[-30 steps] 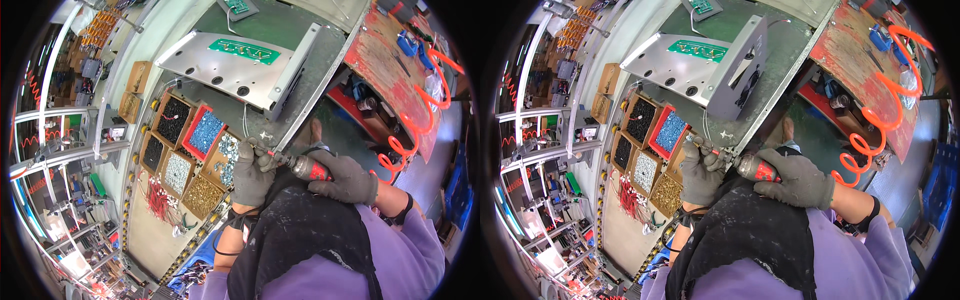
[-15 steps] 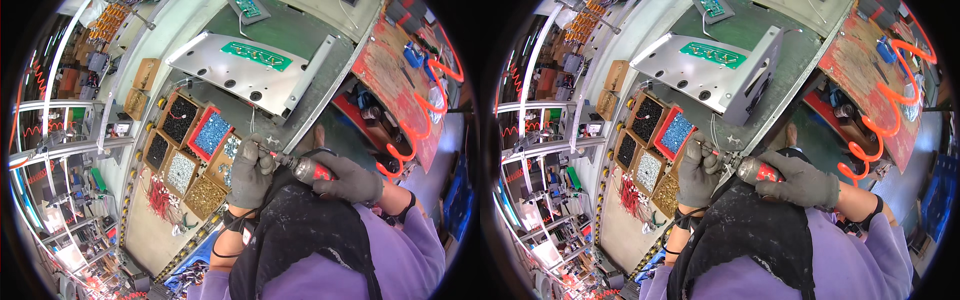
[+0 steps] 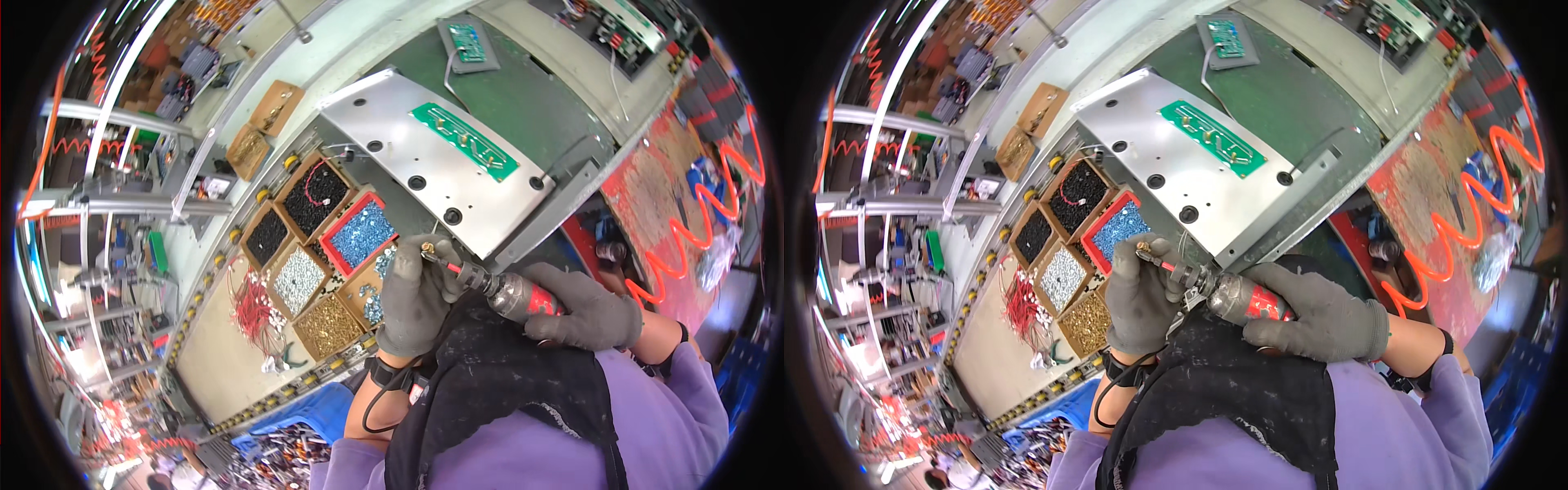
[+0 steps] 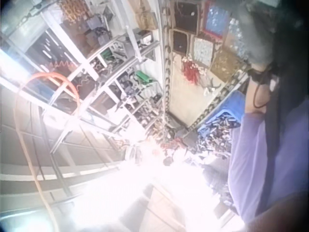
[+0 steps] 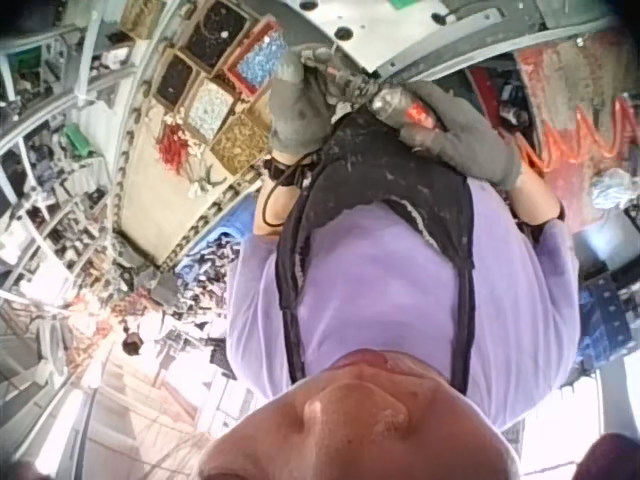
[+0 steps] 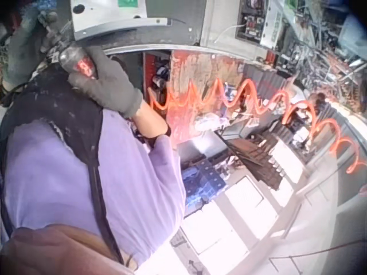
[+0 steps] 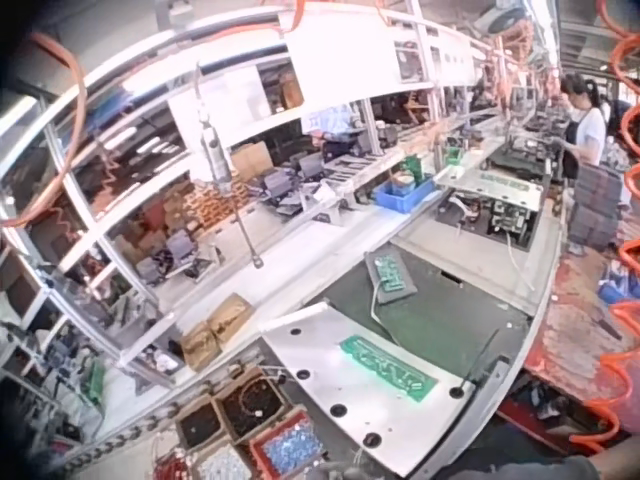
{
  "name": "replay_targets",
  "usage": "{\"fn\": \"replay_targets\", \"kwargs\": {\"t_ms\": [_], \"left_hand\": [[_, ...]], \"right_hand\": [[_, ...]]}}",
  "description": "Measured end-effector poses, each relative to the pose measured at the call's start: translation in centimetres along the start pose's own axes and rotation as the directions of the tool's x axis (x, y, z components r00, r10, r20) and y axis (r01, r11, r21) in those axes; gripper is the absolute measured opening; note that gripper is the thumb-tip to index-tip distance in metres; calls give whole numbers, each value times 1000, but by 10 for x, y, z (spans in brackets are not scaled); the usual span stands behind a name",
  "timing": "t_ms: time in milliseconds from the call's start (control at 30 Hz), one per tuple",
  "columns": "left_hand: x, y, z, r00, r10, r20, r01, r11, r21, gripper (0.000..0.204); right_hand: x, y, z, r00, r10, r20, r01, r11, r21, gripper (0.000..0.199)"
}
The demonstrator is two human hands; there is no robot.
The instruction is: Assemble internal components of an electronic device housing using a power screwdriver.
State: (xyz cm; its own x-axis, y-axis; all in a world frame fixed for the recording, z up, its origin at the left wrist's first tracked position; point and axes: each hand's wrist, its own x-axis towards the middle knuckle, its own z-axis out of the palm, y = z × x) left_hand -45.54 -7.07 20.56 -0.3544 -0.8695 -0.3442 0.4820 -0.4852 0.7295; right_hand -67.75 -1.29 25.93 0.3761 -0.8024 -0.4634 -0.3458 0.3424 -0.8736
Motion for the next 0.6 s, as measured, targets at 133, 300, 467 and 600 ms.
{"fn": "replay_targets", "kwargs": {"t_ms": [133, 300, 467, 600], "left_hand": [[5, 1, -10, 986, 161, 31, -162, 986, 39, 45], [-3, -5, -24, 981, 183, 69, -171, 973, -153, 27], [-15, -5, -27, 988, 157, 10, -156, 985, -70, 26], [-14, -1, -29, 990, 140, -1, -139, 988, -62, 25]], "right_hand": [[9, -4, -10, 991, -4, 131, 11, 998, -58, 56], [11, -6, -9, 986, 8, 164, -17, 998, 54, 57], [10, -6, -2, 984, -12, 177, 10, 1000, 16, 57], [7, -7, 2, 988, -49, 146, 54, 998, -29, 56]]}}
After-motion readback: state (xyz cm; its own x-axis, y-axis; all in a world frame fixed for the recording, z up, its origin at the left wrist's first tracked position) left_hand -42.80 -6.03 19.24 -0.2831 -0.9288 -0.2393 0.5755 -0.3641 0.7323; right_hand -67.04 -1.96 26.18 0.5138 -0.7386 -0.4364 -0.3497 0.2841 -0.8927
